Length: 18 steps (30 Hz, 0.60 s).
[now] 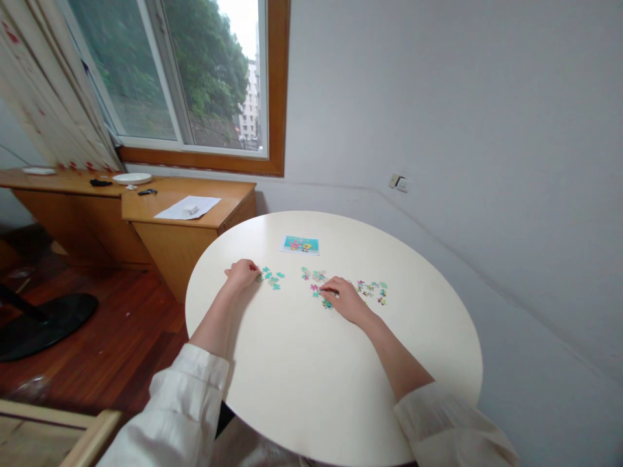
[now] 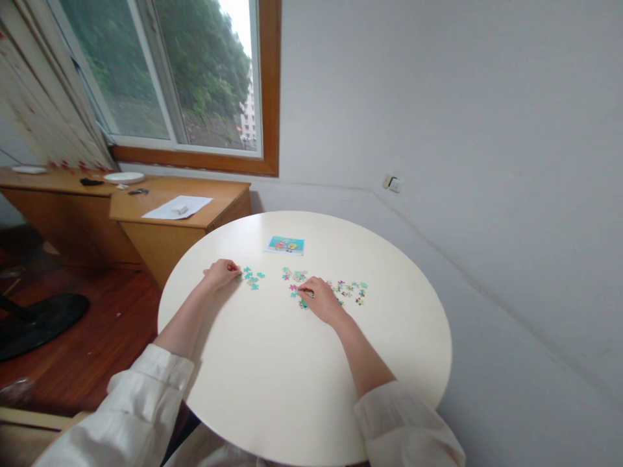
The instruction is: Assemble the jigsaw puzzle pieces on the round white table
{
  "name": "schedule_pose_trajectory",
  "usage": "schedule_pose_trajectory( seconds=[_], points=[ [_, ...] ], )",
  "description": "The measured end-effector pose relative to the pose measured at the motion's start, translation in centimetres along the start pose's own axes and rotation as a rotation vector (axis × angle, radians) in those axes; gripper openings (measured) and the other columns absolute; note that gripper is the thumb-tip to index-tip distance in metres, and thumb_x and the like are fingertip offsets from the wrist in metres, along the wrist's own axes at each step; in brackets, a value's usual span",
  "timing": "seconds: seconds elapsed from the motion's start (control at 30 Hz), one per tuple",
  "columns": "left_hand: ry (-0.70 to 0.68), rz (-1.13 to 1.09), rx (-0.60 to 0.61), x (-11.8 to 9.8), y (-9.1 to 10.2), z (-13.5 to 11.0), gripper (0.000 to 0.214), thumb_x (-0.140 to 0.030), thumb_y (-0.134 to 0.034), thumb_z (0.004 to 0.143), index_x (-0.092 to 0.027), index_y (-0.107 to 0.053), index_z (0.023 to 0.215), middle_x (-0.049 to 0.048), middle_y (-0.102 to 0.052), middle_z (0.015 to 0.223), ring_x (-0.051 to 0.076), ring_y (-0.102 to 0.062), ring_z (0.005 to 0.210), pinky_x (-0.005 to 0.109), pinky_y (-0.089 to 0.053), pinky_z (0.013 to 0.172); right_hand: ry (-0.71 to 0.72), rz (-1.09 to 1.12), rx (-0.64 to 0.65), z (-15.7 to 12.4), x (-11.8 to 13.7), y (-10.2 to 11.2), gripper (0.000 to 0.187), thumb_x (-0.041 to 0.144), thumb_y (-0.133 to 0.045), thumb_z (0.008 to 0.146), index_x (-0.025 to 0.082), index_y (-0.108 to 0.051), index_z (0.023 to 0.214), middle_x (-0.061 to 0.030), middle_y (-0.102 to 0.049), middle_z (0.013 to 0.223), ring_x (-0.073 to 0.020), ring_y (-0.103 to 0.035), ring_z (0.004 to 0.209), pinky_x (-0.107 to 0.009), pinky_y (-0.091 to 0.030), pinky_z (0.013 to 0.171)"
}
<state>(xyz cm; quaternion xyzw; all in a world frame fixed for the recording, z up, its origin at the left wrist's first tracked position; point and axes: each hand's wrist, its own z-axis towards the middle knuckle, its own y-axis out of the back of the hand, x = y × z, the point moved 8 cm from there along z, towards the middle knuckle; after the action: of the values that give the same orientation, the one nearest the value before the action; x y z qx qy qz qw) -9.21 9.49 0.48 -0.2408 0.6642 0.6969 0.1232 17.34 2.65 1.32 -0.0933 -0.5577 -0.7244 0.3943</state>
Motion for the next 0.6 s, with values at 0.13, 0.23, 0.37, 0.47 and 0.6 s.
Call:
schedule_pose_trajectory(
  seconds=[0.13, 0.23, 0.37, 0.47, 0.6],
  points=[
    [-0.014, 0.02, -0.074, -0.3, 0.2, 0.2, 0.013, -0.027, -0.053, 0.071, -0.016, -0.061, 0.069, 0.008, -0.068, 0.083, 0.025, -0.057, 0.087, 0.039, -0.032, 0.082, 0.005, 0.011, -0.054, 0.0, 0.3, 0.7, 0.021, 0.025, -0.048, 0.08, 0.017, -0.065, 0.071, -0.0052, -0.058, 0.073, -0.0151, -0.052, 0.072, -0.029, -0.04, 0.07],
    [-0.058, -0.032, -0.172, -1.1, 0.9, 0.0, 0.019, -0.03, -0.048, 0.075, -0.016, -0.058, 0.066, 0.0062, -0.065, 0.075, 0.022, -0.058, 0.078, 0.036, -0.035, 0.077, 0.002, 0.021, -0.099, 0.0, 0.3, 1.0, 0.022, 0.027, -0.046, 0.08, 0.017, -0.064, 0.07, -0.0038, -0.058, 0.069, -0.0135, -0.05, 0.066, -0.027, -0.04, 0.065],
    [-0.179, -0.26, -0.207, -3.3, 0.9, -0.8, 0.025, -0.03, -0.046, 0.076, -0.016, -0.05, 0.055, 0.0031, -0.057, 0.059, 0.016, -0.054, 0.063, 0.029, -0.037, 0.061, -0.126, 0.163, -0.125, 0.0, -0.9, 0.9, 0.025, 0.034, -0.046, 0.079, 0.016, -0.062, 0.071, -0.0004, -0.055, 0.058, -0.0112, -0.046, 0.054, -0.024, -0.037, 0.053],
    [-0.29, -0.53, -0.113, -5.6, -0.1, -2.1, 0.028, -0.034, -0.047, 0.074, -0.017, -0.044, 0.052, -0.0011, -0.047, 0.049, 0.012, -0.046, 0.051, 0.026, -0.034, 0.053, -0.219, 0.382, -0.132, 0.0, -1.7, 0.5, 0.029, 0.042, -0.051, 0.075, 0.016, -0.062, 0.073, -0.0005, -0.056, 0.056, -0.0121, -0.051, 0.052, -0.024, -0.04, 0.052],
    [-0.394, -0.753, 0.182, -8.8, -2.6, -4.2, 0.033, -0.045, -0.047, 0.072, -0.016, -0.05, 0.056, -0.0013, -0.049, 0.05, 0.009, -0.044, 0.049, 0.023, -0.034, 0.051, -0.226, 0.644, -0.097, 0.1, -1.0, 0.1, 0.034, 0.048, -0.06, 0.067, 0.015, -0.063, 0.077, -0.0065, -0.066, 0.07, -0.0171, -0.062, 0.067, -0.032, -0.049, 0.066]
  ],
)
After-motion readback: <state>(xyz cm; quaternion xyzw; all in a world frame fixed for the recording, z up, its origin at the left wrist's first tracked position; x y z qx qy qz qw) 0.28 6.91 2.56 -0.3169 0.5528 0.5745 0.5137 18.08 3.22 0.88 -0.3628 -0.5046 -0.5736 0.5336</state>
